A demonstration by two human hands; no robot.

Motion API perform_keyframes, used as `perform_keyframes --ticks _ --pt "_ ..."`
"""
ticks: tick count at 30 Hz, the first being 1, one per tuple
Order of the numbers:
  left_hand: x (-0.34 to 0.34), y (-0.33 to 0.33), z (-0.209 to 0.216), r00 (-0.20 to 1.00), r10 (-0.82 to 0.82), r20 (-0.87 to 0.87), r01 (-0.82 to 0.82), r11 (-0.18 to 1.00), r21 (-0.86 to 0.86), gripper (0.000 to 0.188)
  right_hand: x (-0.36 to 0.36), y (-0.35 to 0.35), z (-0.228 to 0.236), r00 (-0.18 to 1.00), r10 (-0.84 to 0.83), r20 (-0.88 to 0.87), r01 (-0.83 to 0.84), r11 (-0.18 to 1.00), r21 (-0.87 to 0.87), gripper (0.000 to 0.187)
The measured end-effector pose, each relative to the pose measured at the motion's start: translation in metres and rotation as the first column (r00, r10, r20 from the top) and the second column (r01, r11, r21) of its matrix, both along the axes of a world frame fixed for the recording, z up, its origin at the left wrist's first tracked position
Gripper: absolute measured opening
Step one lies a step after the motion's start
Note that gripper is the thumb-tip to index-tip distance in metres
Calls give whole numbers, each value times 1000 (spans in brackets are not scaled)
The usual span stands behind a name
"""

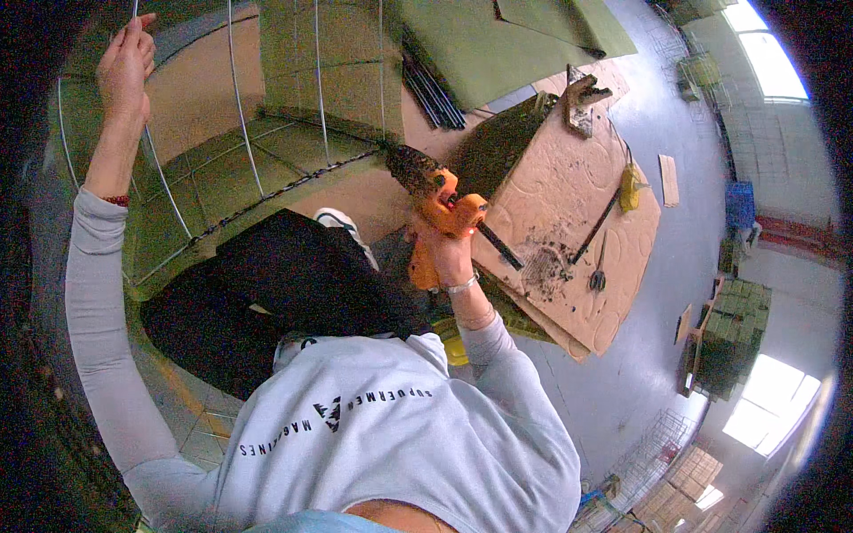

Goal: Gluing green foam sheets onto a wire frame using a hot glue gun.

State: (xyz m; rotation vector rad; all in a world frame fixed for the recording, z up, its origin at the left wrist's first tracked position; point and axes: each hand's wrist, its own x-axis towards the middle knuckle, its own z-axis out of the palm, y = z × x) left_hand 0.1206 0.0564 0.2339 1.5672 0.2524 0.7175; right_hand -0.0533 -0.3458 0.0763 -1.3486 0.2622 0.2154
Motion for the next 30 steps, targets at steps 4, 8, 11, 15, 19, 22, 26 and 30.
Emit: perform_keyframes --ticks 4,8,11,15,19,22,26,30 --pt "-2 2 -2 1000 -21 -6 21 1000 -3 29 3 -2 6 998 59 -2 -59 998 -24 18" --pt "-8 -2 7 996 -85 25 84 996 36 27 6 -7 17 995 98 3 -98 994 -50 18" --pt "-15 -9 19 985 -171 19 170 985 28 29 4 -11 24 992 121 -20 -123 986 -116 21" --pt "-23 -24 25 1000 -13 -13 14 998 67 25 2 -9 22 996 84 -3 -84 993 -84 21" --pt "-29 -32 26 999 37 -5 -36 996 86 25 6 -11 17 995 99 4 -98 985 -142 20" --pt "-30 -30 25 999 44 -27 -41 992 123 25 12 -15 16 990 137 28 -130 978 -160 18" --pt "-27 -23 21 1000 16 -21 -15 998 62 25 16 -13 18 990 131 45 -119 973 -200 15" --pt "-27 -18 17 1000 -19 4 19 1000 23 25 19 -11 23 986 139 88 -125 980 -155 15"
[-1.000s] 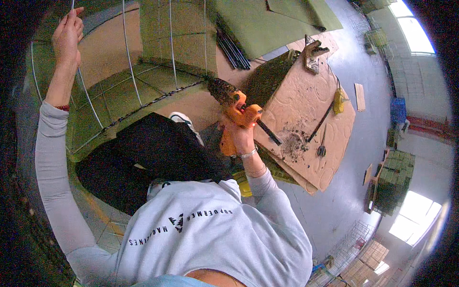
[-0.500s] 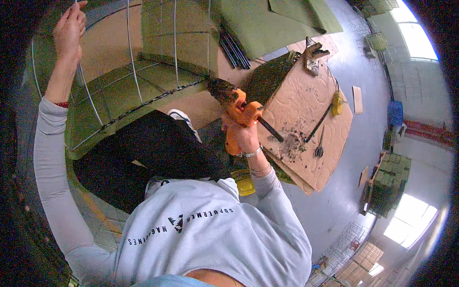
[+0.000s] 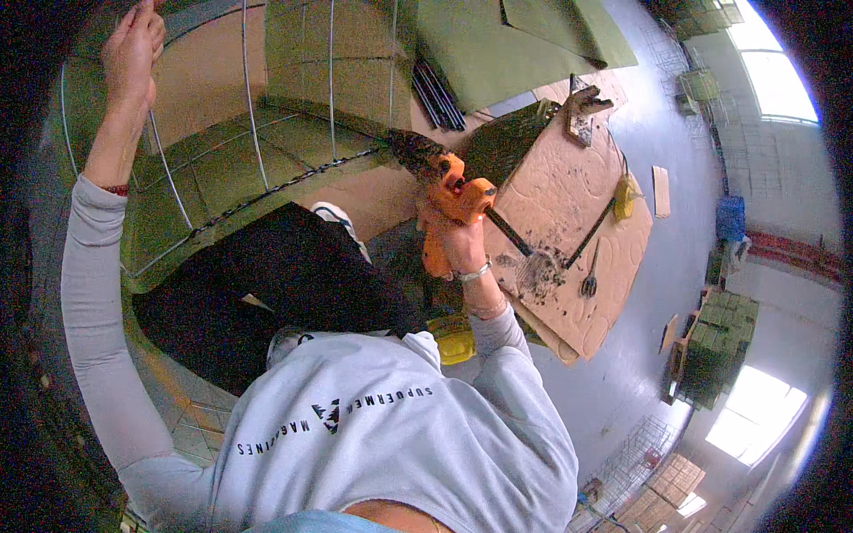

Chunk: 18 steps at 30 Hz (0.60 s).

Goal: Gluing green foam sheets onto a wire frame using a hot glue gun.

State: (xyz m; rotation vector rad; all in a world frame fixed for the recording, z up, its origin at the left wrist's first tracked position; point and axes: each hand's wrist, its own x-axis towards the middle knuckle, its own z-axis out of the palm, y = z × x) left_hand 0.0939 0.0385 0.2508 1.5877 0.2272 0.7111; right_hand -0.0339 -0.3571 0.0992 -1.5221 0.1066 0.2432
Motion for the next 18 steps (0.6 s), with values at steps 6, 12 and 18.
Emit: perform_keyframes --ticks 6,12,18 --pt "-2 -5 -2 999 31 24 -33 997 65 25 8 -4 4 998 -27 -60 26 1000 -18 23" --pt "-2 -3 -2 1000 24 19 -26 996 86 25 5 -3 4 999 -27 -24 27 1000 -1 20" --pt "1 -1 -1 1000 16 -6 -16 999 46 25 1 -4 3 999 7 -48 -6 1000 15 18"
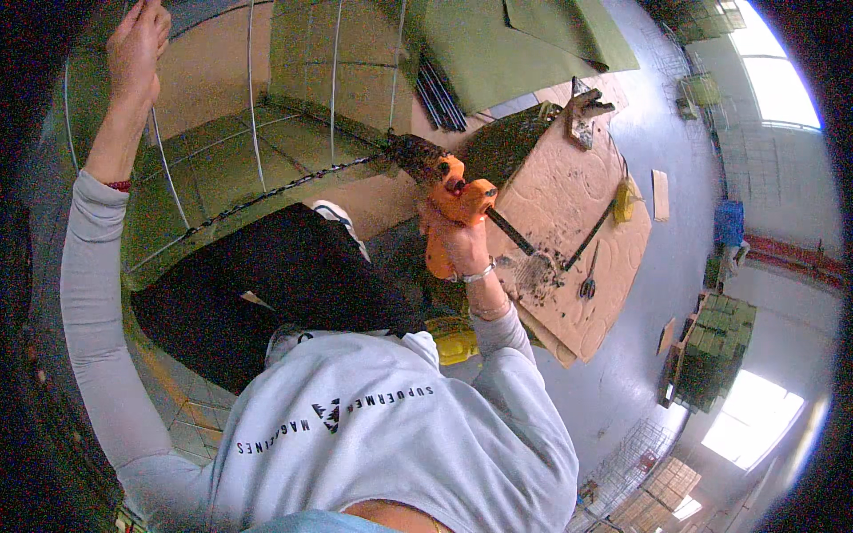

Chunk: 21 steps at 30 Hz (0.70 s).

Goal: Gluing green foam sheets onto a wire frame using a hot glue gun.

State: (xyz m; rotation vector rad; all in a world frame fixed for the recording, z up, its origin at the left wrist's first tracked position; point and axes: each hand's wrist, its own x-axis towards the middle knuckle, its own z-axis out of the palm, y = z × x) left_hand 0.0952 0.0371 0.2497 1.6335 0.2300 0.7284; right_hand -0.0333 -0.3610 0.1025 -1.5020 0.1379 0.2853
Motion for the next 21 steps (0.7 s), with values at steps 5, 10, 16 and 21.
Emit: perform_keyframes --ticks 5,10,16,21 --pt "-3 -3 -1 1000 2 25 -2 1000 3 25 8 -5 -1 1000 -22 7 22 1000 -19 16" --pt "-1 -1 -3 1000 -3 11 3 1000 -3 26 12 -9 1 997 77 23 -77 997 -16 25" --pt "2 6 -4 998 -60 -22 60 998 0 25 12 -3 3 1000 18 19 -17 998 -62 25" --pt "1 5 -4 999 -32 35 31 999 13 25 15 -4 8 1000 26 10 -25 999 -40 21"
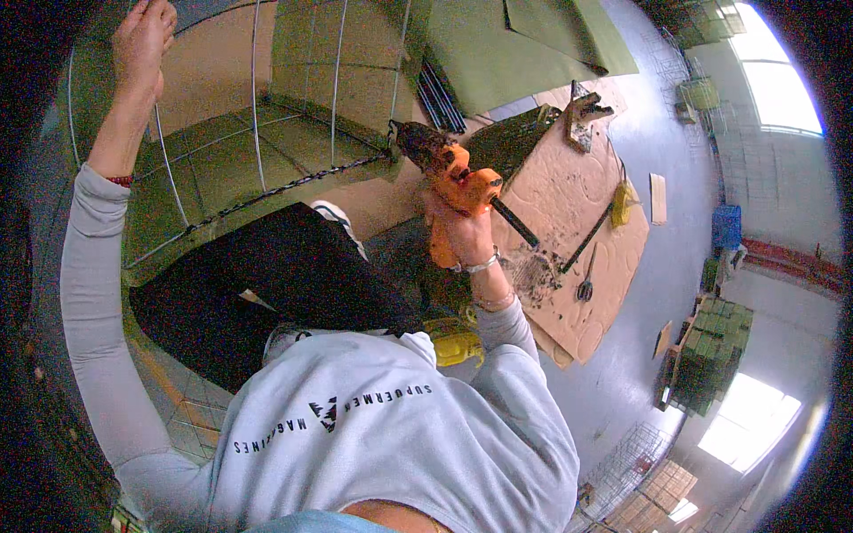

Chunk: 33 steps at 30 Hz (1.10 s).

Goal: Gluing green foam sheets onto a wire frame using a hot glue gun.

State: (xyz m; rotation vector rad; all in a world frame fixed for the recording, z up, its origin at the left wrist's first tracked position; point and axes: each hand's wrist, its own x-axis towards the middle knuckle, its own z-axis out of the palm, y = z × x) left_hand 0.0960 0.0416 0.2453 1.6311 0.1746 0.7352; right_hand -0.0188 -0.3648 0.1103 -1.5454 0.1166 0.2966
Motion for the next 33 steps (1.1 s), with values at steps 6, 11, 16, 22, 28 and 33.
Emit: perform_keyframes --ticks 6,11,16,22,28,33 --pt "-4 1 4 999 40 -34 -39 999 31 25 0 1 -3 999 -16 34 16 1000 -5 20" --pt "-5 3 5 997 40 -61 -39 999 24 26 7 2 -5 995 22 99 -28 998 61 19" --pt "-3 5 3 999 29 -33 -29 999 14 26 4 -2 -6 1000 19 18 -20 998 53 23" --pt "2 9 1 1000 -6 -28 6 1000 5 26 0 1 -7 996 -15 88 20 998 -57 25" --pt "2 10 0 1000 -15 -16 14 1000 -14 26 5 2 4 996 -4 88 9 998 -56 23" --pt "-2 5 0 1000 26 13 -27 999 35 26 9 -8 -5 995 65 71 -58 994 -95 26"
